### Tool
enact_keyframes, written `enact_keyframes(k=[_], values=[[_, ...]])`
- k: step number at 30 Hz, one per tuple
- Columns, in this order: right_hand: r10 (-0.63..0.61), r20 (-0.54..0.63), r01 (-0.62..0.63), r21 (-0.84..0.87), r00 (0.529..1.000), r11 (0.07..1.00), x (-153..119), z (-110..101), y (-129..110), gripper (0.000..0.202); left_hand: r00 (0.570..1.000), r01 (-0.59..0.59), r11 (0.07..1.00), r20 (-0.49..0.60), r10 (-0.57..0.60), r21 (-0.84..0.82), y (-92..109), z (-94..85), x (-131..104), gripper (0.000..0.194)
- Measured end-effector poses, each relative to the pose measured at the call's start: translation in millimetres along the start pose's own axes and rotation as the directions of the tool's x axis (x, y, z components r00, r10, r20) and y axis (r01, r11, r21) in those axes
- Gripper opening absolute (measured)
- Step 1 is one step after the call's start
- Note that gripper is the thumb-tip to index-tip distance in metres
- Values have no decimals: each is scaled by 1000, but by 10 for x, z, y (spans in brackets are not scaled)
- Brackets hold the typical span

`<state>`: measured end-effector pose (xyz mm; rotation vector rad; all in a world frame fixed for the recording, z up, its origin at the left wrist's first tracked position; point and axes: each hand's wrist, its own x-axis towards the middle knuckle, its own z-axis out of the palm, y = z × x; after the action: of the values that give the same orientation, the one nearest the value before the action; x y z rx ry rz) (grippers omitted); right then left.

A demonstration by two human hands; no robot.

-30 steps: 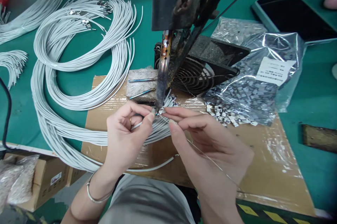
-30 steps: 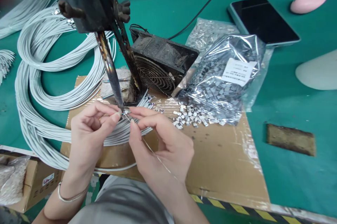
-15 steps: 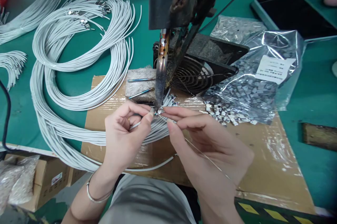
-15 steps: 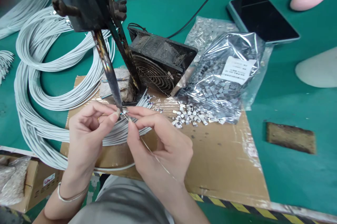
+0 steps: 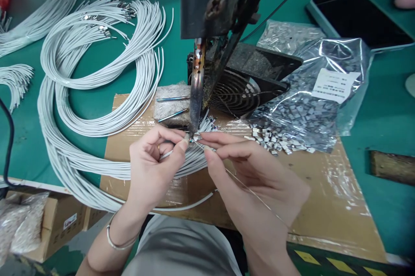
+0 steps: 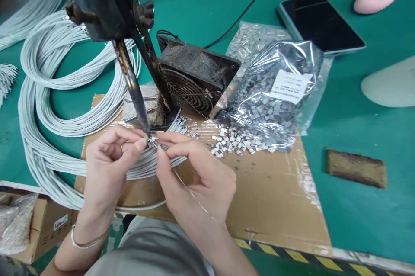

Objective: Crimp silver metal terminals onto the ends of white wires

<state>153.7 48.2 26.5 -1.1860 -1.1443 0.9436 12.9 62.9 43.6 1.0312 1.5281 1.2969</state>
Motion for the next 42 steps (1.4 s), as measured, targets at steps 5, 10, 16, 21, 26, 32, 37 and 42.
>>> enact_keyframes(k=[5, 10, 16, 21, 26, 32, 37, 42], values=[[1, -4, -1, 20, 1000, 1000, 2, 9, -2, 20, 1000, -5, 1000, 11, 5, -16, 5, 6, -7, 12], [-11, -3, 11, 2, 1000, 1000, 1, 6, 7, 20, 1000, 1, 1000, 7, -1, -11, -3, 10, -8, 13], [9, 0, -9, 3, 1000, 1000, -28, -6, 24, 21, 1000, 14, 1000, -8, -14, -2, 1, 25, -12, 14], [-6, 0, 6, 24, 1000, 1000, -25, 2, 27, 23, 1000, 0, 1000, 0, 0, -8, -5, 14, -12, 13], [-14, 5, 14, 11, 1000, 1000, -21, 11, 24, 21, 1000, -9, 1000, -3, 9, -12, -21, 4, -18, 13], [-18, -5, 18, 18, 1000, 1000, -28, 16, 19, 23, 1000, -10, 1000, 11, 11, -25, -32, -6, -27, 13], [-12, 2, 12, 20, 1000, 1000, -29, 13, 31, 20, 1000, -1, 1000, 5, 1, -6, -42, -8, -18, 13], [-21, -4, 21, 13, 1000, 1000, -27, 18, 26, 18, 1000, -6, 1000, 13, 6, -20, -53, -20, -20, 13]])
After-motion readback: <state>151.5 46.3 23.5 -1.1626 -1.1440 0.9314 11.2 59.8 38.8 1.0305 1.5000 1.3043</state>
